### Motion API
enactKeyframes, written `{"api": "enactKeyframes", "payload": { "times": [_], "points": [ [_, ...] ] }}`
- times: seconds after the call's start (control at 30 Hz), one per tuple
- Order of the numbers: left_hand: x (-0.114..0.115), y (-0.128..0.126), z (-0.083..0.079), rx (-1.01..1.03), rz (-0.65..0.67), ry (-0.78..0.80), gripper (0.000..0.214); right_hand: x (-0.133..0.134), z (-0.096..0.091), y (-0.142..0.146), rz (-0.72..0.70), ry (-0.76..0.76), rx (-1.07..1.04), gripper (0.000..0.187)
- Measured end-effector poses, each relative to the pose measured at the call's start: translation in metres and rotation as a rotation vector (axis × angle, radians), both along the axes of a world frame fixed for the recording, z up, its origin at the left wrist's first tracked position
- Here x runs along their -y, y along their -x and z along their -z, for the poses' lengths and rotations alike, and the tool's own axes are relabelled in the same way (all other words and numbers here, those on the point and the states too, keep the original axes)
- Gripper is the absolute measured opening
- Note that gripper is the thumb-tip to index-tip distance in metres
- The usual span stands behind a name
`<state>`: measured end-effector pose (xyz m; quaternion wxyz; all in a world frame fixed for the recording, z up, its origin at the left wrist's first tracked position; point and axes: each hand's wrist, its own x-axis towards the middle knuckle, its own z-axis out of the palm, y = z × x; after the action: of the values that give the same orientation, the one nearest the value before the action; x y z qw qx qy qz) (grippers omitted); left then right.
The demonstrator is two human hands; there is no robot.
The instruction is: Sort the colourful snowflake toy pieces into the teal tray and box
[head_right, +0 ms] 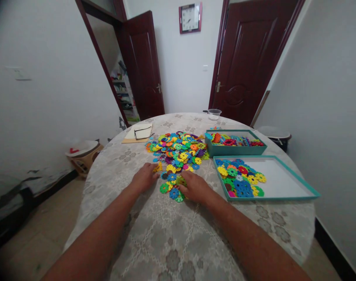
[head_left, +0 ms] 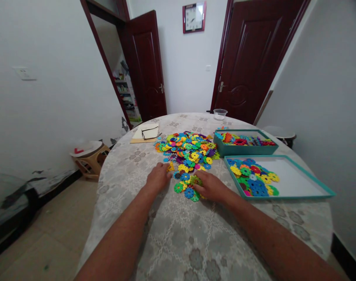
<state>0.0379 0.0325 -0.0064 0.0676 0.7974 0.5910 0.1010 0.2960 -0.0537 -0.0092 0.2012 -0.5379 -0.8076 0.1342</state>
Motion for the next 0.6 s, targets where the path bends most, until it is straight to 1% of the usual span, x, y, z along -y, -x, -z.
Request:
{"api": "enactKeyframes", "payload": {
  "times": [0.1,0.17,0.27,0.37,0.47,0.53,0.6],
  "points": [
    [0.001,-0.003,0.002,-0.029,-0.025,-0.020,0.037,0.000,0.000,0.002,0.053,0.007,0.016,0.019],
    [0.002,-0.004,0.003,-0.040,-0.032,-0.038,0.034,-0.001,0.002,0.003,0.059,0.006,-0.010,0.019],
    [0.005,-0.005,0.003,-0.048,-0.028,-0.060,0.029,-0.002,0.006,0.006,0.023,-0.008,-0.068,0.017],
    [0.007,-0.007,0.001,-0.048,-0.031,-0.074,0.023,-0.001,0.010,0.010,-0.011,-0.055,-0.095,0.015],
    [0.009,-0.008,0.001,-0.038,-0.044,-0.085,0.019,0.000,0.009,0.010,-0.022,-0.079,-0.122,0.013],
    [0.009,-0.008,0.002,-0.024,-0.047,-0.088,0.014,0.000,0.007,0.007,0.014,-0.062,-0.185,0.012],
    [0.010,-0.006,0.004,0.001,-0.052,-0.093,0.011,-0.001,0.003,0.003,0.106,-0.053,-0.281,0.016]
  ]
}}
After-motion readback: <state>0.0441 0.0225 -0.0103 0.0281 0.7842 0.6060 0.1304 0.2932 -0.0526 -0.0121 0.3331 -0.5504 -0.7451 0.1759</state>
